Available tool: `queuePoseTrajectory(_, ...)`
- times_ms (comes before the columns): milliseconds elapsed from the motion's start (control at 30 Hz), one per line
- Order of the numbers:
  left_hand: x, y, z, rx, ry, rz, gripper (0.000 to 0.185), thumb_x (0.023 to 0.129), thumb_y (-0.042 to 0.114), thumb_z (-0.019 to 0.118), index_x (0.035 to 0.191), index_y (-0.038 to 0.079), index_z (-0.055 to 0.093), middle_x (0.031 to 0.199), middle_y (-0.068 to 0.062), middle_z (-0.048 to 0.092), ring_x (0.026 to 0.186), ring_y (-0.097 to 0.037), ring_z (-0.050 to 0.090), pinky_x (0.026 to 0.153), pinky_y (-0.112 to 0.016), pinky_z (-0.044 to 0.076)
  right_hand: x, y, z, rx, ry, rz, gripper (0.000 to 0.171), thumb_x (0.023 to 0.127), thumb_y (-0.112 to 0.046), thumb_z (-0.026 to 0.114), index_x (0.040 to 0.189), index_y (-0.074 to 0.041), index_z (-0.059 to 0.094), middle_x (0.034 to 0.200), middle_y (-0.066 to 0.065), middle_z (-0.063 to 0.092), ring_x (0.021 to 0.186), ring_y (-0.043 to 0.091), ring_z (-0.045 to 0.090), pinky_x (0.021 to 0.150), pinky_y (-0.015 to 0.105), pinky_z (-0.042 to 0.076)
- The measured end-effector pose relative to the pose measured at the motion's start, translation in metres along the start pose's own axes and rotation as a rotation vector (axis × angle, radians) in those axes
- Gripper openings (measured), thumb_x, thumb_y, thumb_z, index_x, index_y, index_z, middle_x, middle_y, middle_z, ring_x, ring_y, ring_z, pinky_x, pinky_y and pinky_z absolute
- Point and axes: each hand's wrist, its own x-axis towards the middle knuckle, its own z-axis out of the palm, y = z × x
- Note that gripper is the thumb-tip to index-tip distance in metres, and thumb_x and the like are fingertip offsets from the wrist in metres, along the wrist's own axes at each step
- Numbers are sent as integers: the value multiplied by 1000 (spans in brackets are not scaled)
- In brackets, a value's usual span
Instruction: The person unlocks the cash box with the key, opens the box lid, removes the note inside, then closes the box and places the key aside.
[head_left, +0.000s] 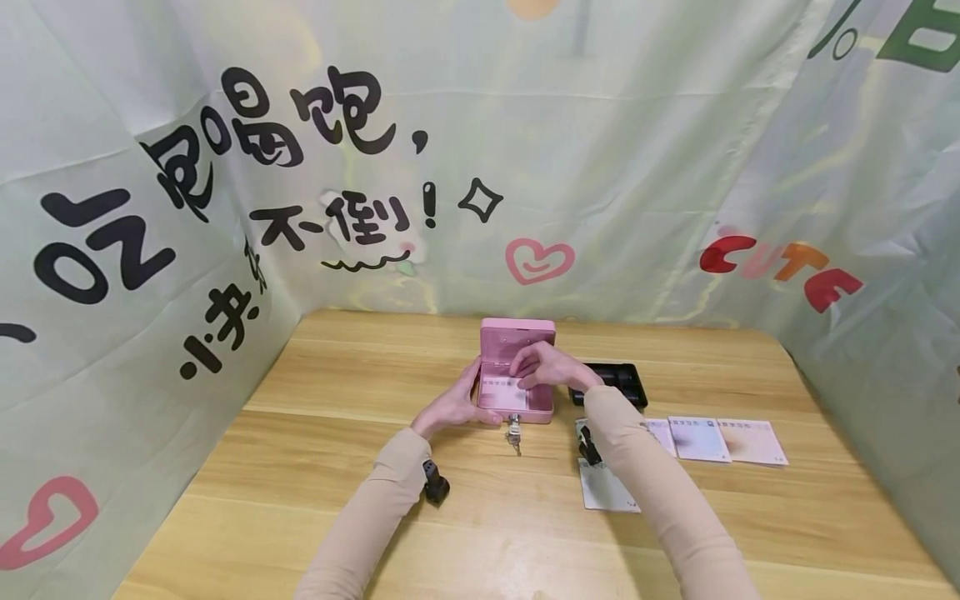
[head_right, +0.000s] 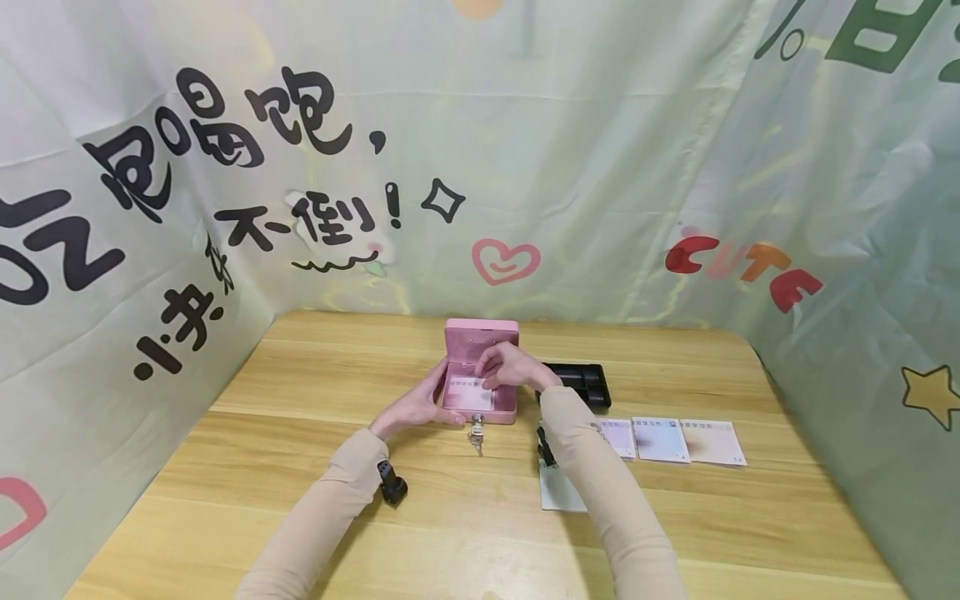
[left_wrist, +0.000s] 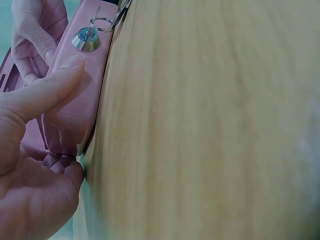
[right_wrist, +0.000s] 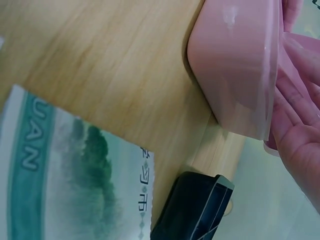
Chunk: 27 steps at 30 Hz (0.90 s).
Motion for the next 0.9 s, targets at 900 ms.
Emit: queuePoseTrajectory(900, 1, -1, 0, 11, 7, 13, 123, 71, 6, 89, 163, 10, 7, 168, -22, 12, 156, -39, 14, 128, -59, 9, 2, 7, 3, 22, 68, -58, 22, 82, 14, 69, 103, 13, 64, 91, 28, 70, 72, 18, 67, 69, 38, 63)
